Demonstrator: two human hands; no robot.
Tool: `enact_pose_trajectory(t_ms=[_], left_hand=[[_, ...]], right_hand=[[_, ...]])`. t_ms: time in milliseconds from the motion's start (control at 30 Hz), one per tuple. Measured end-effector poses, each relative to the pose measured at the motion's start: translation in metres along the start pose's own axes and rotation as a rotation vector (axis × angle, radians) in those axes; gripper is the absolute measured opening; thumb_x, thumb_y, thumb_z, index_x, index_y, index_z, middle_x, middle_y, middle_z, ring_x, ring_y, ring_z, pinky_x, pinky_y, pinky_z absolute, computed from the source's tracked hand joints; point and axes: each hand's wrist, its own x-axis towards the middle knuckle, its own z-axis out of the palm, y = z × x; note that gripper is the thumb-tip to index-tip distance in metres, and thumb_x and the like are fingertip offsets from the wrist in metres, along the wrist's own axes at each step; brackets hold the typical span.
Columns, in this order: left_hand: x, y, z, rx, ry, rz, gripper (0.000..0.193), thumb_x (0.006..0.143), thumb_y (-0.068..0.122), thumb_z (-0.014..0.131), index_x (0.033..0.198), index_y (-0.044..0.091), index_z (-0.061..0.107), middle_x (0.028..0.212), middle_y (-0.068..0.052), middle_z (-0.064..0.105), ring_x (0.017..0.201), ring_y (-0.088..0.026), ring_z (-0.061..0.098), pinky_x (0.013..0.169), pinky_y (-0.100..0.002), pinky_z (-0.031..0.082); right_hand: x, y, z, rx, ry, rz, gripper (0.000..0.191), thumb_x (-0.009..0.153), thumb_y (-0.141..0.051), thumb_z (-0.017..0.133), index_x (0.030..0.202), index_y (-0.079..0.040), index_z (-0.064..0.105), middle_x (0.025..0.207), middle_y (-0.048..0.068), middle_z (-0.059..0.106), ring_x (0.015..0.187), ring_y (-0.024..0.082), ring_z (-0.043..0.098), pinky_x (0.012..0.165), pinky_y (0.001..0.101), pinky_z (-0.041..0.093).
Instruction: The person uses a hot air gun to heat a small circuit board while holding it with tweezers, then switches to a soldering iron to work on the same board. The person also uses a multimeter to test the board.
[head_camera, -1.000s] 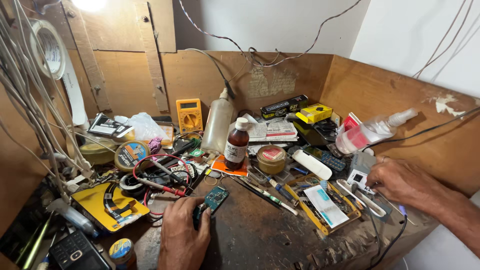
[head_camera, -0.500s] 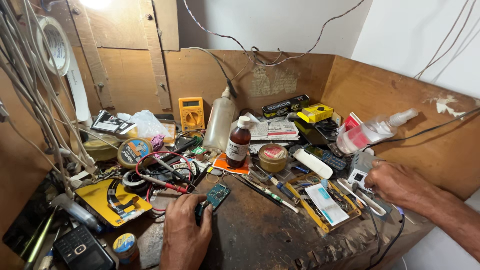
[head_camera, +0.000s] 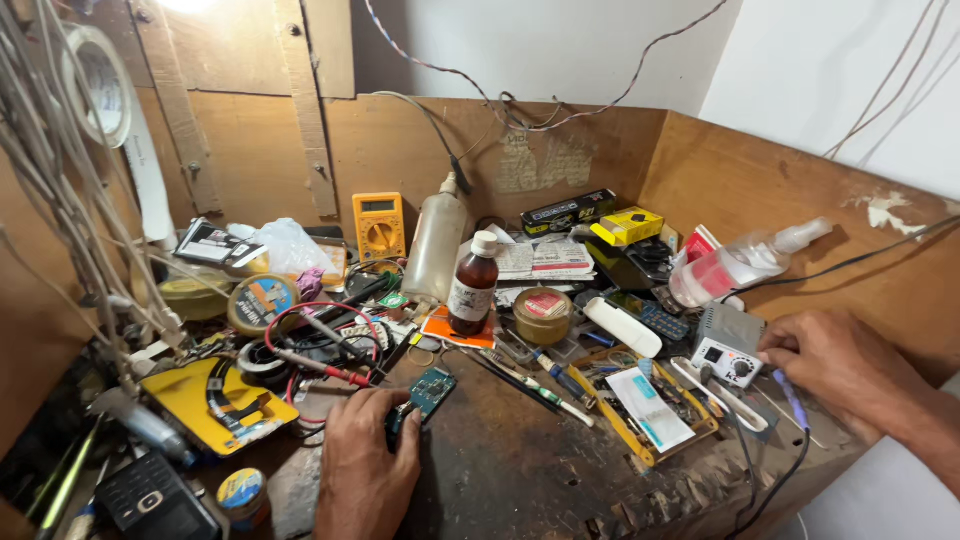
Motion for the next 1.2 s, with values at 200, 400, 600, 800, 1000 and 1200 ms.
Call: enact_pose_trajectory(t_ms=[200,400,600,800,1000,1200], left_hand=[[0.001,-0.002,0.001,0.007,-0.031,-0.011,0.027,0.081,0.014,0.073,0.108,0.006,0.074,0.100,-0.011,0.071,0.099,-0.031,0.063,0.089,-0.044,0.050],[0.001,-0.004,0.002,-0.002,-0.013,0.017,0.029,0.081,0.013,0.073,0.109,0.005,0.073,0.101,-0.012,0.071,0.102,-0.032,0.063,0.091,-0.045,0.050],[0.001,-0.009,0.005,-0.005,-0.013,0.028,0.035,0.076,0.012,0.077,0.109,0.005,0.072,0.107,-0.014,0.070,0.101,-0.034,0.062,0.091,-0.046,0.049],[-0.002,-0.014,0.012,-0.063,0.099,0.157,0.029,0.076,0.010,0.077,0.103,0.003,0.071,0.101,-0.015,0.070,0.100,-0.037,0.061,0.090,-0.047,0.047],[-0.005,-0.008,0.012,-0.052,0.048,0.090,0.038,0.075,0.011,0.079,0.111,0.005,0.069,0.102,-0.015,0.067,0.101,-0.036,0.060,0.090,-0.046,0.047],[-0.007,0.001,0.006,-0.041,0.014,-0.002,0.036,0.077,0.010,0.078,0.112,0.005,0.068,0.104,-0.015,0.065,0.106,-0.035,0.058,0.093,-0.046,0.046]], right_hand=[[-0.011,-0.015,-0.007,-0.116,0.048,0.099,0.030,0.089,-0.035,0.068,0.102,-0.012,0.082,0.088,0.013,0.083,0.085,0.030,0.079,0.085,0.0436,0.061],[-0.009,-0.005,0.003,-0.334,-0.112,0.200,0.051,0.088,-0.058,0.071,0.088,-0.008,0.084,0.080,0.012,0.078,0.079,0.026,0.078,0.080,0.0420,0.063],[-0.006,0.023,0.031,-0.167,-0.093,0.236,0.046,0.076,-0.047,0.082,0.098,-0.006,0.078,0.080,0.014,0.079,0.076,0.026,0.077,0.075,0.0418,0.064],[0.009,0.058,0.057,0.014,0.118,0.102,0.036,0.081,-0.028,0.075,0.112,-0.009,0.075,0.086,0.016,0.078,0.078,0.028,0.076,0.073,0.0442,0.064],[0.014,0.056,0.070,0.449,-0.014,0.097,0.036,0.093,-0.012,0.065,0.129,-0.009,0.072,0.092,0.020,0.074,0.081,0.030,0.075,0.072,0.0463,0.065],[-0.043,-0.057,0.088,1.090,-0.118,-0.344,0.038,0.096,-0.005,0.064,0.133,-0.007,0.072,0.108,0.019,0.077,0.097,0.029,0.078,0.089,0.0399,0.060]])
